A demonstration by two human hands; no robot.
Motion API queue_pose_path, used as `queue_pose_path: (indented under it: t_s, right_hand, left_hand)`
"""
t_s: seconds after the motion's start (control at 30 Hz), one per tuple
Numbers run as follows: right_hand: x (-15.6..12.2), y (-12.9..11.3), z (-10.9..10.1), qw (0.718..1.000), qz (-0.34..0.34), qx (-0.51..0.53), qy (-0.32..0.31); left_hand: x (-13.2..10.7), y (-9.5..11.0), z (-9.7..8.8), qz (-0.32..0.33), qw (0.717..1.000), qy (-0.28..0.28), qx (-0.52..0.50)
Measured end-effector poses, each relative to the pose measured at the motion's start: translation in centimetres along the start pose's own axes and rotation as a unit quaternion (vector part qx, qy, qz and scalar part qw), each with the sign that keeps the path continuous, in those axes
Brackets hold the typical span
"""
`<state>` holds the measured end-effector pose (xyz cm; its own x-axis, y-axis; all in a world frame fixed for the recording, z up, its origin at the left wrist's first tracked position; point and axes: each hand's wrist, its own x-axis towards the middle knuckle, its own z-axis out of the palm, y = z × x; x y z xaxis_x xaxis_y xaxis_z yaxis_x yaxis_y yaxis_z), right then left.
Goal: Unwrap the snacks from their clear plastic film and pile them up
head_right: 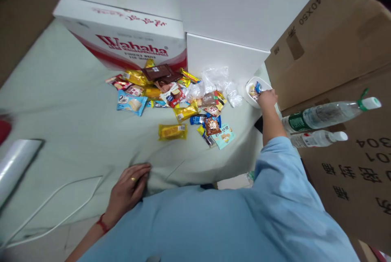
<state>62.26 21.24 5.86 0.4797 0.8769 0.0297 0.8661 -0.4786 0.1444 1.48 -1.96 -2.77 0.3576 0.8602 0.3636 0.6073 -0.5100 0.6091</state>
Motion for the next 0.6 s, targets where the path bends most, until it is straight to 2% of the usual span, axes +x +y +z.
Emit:
queue_pose_path:
  t_s: [0.1,0.13,0.17,0.27,0.33,0.43,0.6]
  right_hand:
    - [-2.5,-0.7,0.2,0.991,0.045,0.007,0.128]
    - [-3.5,-0.7,0.3,0.987,0.046,0.017,0.151]
    - [-4.6,-0.8,0.5,0.987,0.036,0.026,0.153]
    - [-7.3,-0.8,1.5,0.993,-0.033,0.033,0.104]
    - [-7.6,-0.5,2.2,0.995,-0.036,0.032,0.089]
    - [-5.3,0.4,3.0,0.995,0.012,0.042,0.094]
    - [3.0,0.8,3.4,0.992,0.047,0.071,0.091]
  left_hand:
    - [-0.2,-0.4,-0.1,0.003,1.0,0.008,-0.001]
    - [-0.2,-0.5,-0.2,0.005,1.0,0.005,-0.002]
    - [-0.2,-0.6,-0.2,0.008,1.0,0.001,-0.002]
    - [-0.2,-0.8,-0.4,0.018,1.0,-0.013,0.003]
    - [-0.1,-0.8,-0.5,0.027,0.999,-0.02,0.006]
    - [0.0,-0.8,-0.6,0.03,0.999,-0.028,0.009]
    - [0.1,-0.6,-0.6,0.02,0.999,-0.024,0.02]
